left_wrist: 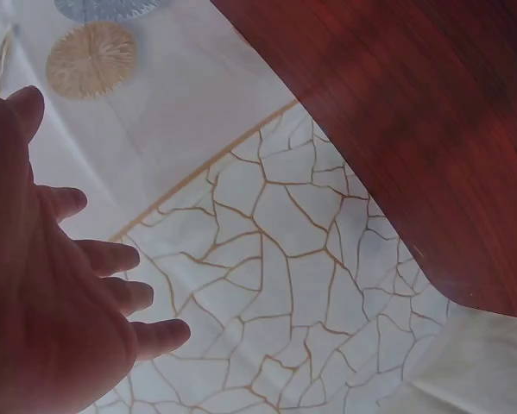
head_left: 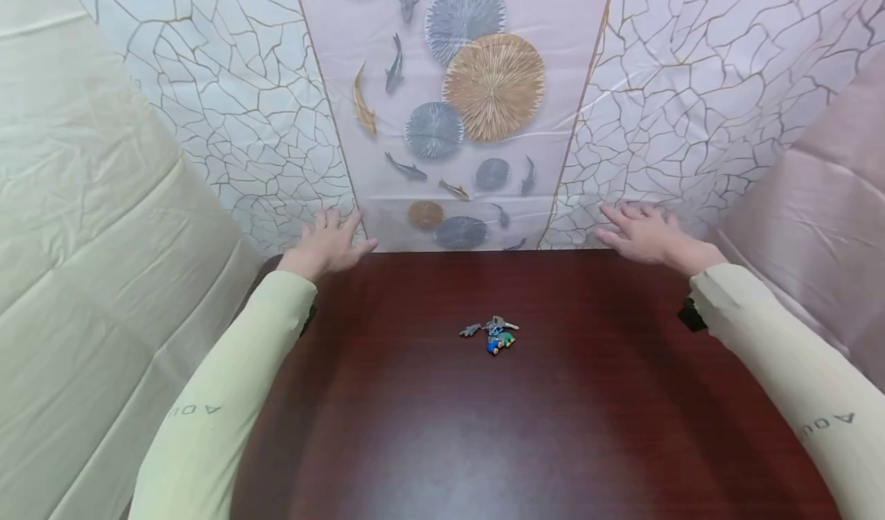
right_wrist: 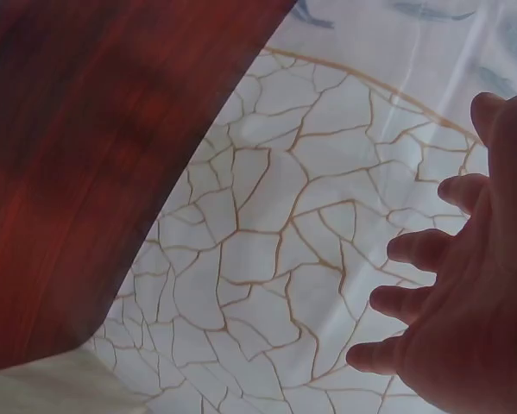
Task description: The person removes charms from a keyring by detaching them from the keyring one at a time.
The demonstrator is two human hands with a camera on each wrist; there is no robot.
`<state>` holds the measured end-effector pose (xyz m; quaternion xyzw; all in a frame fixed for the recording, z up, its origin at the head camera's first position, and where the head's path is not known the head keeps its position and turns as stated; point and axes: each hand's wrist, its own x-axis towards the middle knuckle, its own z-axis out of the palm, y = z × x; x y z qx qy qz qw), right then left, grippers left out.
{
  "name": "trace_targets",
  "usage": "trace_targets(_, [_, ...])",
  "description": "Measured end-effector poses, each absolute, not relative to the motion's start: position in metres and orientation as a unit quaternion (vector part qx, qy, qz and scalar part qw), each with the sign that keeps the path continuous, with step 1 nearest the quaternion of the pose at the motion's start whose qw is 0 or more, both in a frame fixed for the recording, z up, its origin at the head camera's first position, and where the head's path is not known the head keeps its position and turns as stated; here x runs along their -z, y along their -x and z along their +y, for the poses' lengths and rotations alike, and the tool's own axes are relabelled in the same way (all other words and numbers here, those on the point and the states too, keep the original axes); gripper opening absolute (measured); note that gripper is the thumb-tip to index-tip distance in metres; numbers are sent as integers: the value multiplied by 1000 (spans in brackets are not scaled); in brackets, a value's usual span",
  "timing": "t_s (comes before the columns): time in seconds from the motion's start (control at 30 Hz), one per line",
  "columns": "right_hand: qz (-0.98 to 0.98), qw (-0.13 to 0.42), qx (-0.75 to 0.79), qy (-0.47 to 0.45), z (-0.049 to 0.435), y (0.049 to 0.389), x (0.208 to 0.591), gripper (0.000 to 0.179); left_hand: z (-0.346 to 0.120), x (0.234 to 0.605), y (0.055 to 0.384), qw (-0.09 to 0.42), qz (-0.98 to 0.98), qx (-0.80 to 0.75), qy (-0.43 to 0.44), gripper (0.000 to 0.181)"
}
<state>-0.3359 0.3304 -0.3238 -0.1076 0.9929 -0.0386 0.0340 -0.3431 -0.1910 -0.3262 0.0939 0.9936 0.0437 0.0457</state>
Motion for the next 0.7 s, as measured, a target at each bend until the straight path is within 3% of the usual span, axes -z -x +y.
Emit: trace_targets(0.7, [976, 36, 110, 183, 297, 338, 344, 67, -157, 332, 339, 58, 987, -60, -135, 75])
